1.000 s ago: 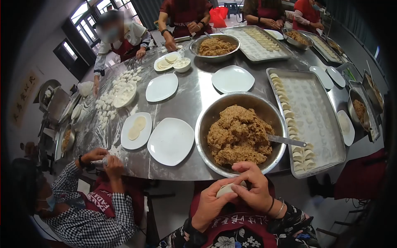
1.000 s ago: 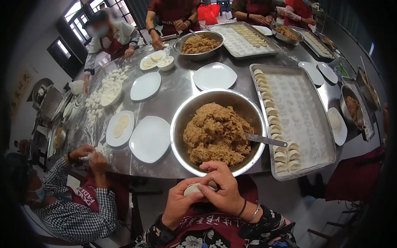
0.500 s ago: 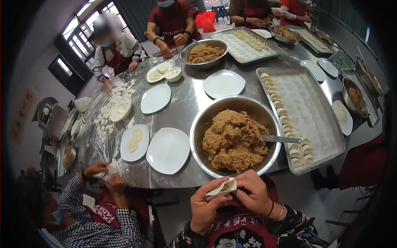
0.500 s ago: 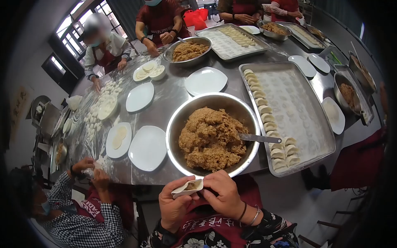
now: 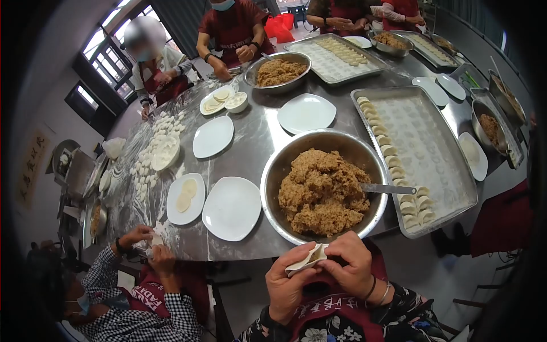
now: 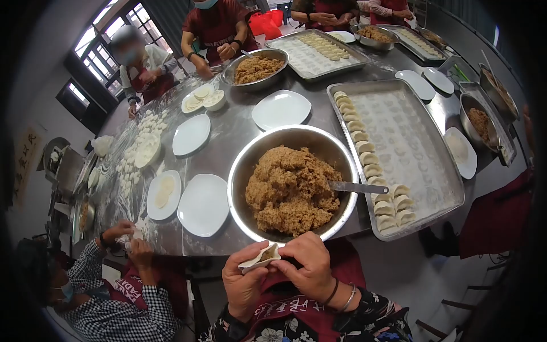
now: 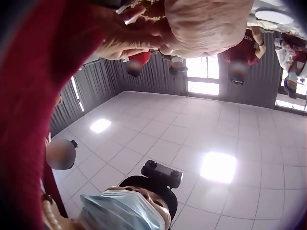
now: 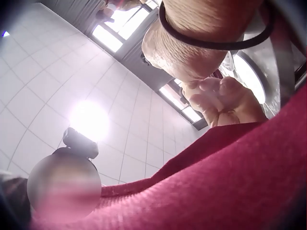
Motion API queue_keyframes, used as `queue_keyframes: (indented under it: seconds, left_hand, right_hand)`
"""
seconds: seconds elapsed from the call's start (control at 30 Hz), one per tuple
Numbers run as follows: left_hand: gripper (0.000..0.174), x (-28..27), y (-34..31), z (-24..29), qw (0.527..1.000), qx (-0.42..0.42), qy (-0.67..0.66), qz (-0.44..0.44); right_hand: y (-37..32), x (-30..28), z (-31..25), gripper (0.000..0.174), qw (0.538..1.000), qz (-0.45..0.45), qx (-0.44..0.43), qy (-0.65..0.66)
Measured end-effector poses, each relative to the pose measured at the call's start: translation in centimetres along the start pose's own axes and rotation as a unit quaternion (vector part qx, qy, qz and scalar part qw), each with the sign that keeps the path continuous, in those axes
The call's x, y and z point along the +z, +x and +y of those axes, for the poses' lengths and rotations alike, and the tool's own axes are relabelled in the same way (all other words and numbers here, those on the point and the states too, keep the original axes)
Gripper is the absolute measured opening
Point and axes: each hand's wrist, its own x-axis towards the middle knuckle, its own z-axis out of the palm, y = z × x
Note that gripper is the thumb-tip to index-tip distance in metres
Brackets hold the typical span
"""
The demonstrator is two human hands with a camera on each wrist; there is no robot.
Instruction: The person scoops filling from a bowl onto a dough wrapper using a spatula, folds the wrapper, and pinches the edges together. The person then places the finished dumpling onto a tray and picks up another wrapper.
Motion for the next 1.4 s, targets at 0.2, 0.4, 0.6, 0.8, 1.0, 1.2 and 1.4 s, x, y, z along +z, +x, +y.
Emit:
queue_keyframes:
  seconds: [0.2, 0.4, 0.6, 0.8, 1.0, 1.2, 1.4]
  left_hand:
    - [0.035, 0.1, 0.1, 0.0, 0.999, -0.005, 0.039, -0.012]
    - [0.035, -0.4, 0.1, -0.7, 0.999, 0.031, 0.044, -0.010]
    - [0.037, 0.0, -0.1, -0.5, 1.000, -0.011, -0.009, 0.005]
    - [0.037, -0.2, -0.1, -0.9, 1.000, 0.002, 0.001, 0.000]
    - [0.035, 0.0, 0.0, -0.8, 1.000, -0.003, 0.001, -0.002]
    - [0.036, 0.0, 0.1, -0.3, 0.997, -0.076, 0.016, -0.004]
    - [0.037, -0.1, 0.1, 0.1, 0.993, -0.114, -0.003, 0.008]
  right_hand:
    - [0.6, -0.8, 0.1, 0.016, 0.985, -0.038, -0.141, -0.092]
    - [0.0, -0.3, -0.1, 0.021, 0.998, -0.003, -0.030, -0.050]
    - [-0.3, 0.1, -0.2, 0.023, 1.000, -0.003, 0.003, -0.007]
    - [-0.3, 0.1, 0.1, 0.023, 0.998, -0.005, -0.048, -0.039]
    - [-0.3, 0.1, -0.3, 0.020, 1.000, -0.001, 0.023, 0.014]
    - [0.0, -0.4, 0.1, 0.016, 0.999, -0.026, -0.028, -0.031]
    - [0.2, -1.0, 0.3, 0.015, 0.989, -0.060, -0.114, -0.072]
